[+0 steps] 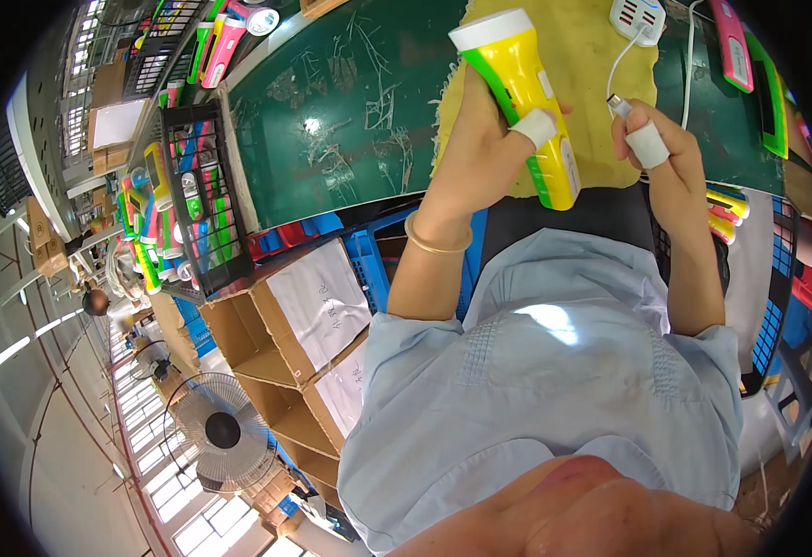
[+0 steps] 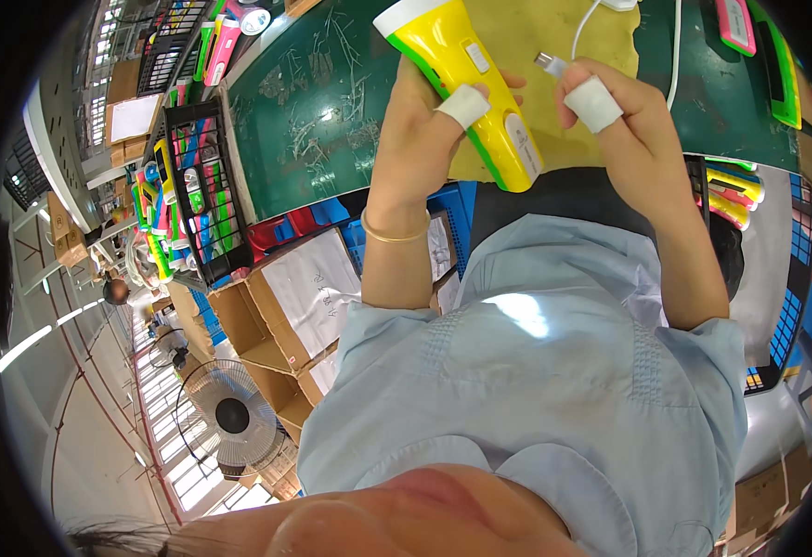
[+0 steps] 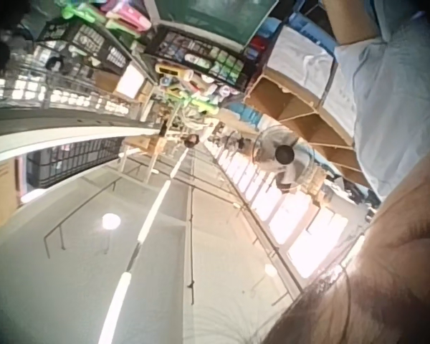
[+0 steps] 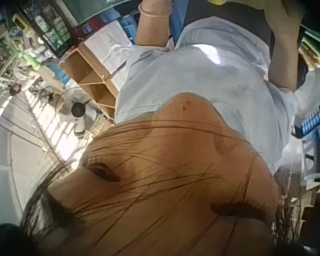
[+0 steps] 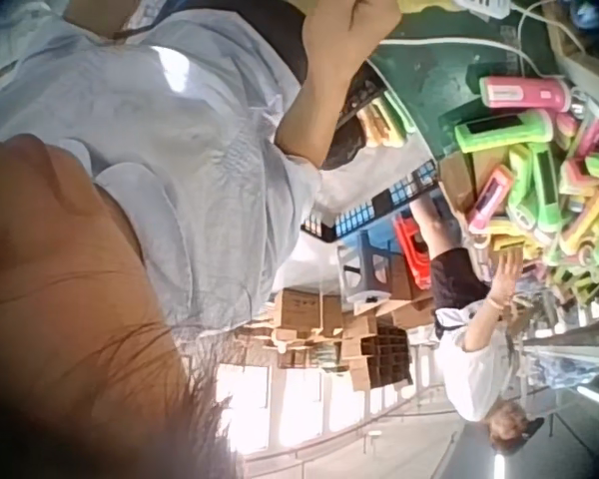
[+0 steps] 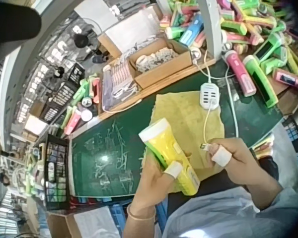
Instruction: Testing the functionality and light output of various plastic flashlights on an assembly line by plugging them in or switching them on.
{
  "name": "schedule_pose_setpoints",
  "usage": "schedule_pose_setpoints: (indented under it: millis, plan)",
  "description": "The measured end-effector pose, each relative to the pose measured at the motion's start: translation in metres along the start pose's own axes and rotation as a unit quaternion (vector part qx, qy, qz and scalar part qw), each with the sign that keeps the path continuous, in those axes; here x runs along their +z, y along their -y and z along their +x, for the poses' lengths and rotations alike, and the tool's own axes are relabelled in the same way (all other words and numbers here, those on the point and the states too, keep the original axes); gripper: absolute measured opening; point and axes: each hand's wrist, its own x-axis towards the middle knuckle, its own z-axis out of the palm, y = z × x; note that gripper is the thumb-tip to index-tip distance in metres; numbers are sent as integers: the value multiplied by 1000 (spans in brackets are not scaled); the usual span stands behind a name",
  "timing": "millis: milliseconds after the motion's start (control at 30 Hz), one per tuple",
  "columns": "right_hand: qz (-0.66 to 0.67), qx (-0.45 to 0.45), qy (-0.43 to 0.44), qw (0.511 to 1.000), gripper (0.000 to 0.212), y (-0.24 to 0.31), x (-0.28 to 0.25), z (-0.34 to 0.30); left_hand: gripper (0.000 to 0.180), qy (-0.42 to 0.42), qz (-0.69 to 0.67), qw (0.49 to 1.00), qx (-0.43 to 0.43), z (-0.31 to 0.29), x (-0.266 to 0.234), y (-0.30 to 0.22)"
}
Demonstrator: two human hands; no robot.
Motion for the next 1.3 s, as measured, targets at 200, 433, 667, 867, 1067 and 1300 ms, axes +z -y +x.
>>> schedule_pose_setpoints:
  millis: [200, 433, 667, 867, 1067, 1300]
  plan:
    - [-18, -76, 75, 994, 26, 15, 5, 20, 48, -25, 123, 992, -10, 3, 7, 0]
    - [-212, -40, 43, 975, 22, 10, 11, 22, 50, -61, 258, 964, 30, 3, 14, 2]
    - [-353, -91, -81, 928, 15, 7, 33, 21, 59, -108, 357, 924, 88, 9, 26, 13]
    - [-231, -111, -123, 959, 26, 24, 12, -6, 55, -23, 128, 991, 29, 16, 9, 8]
    - [298, 33, 7, 954, 18, 4, -16, -11, 57, -12, 415, 891, 183, 18, 7, 8]
    - [441, -55, 42, 895, 16, 23, -16, -1, 59, -105, 544, 802, 221, 41, 4, -6]
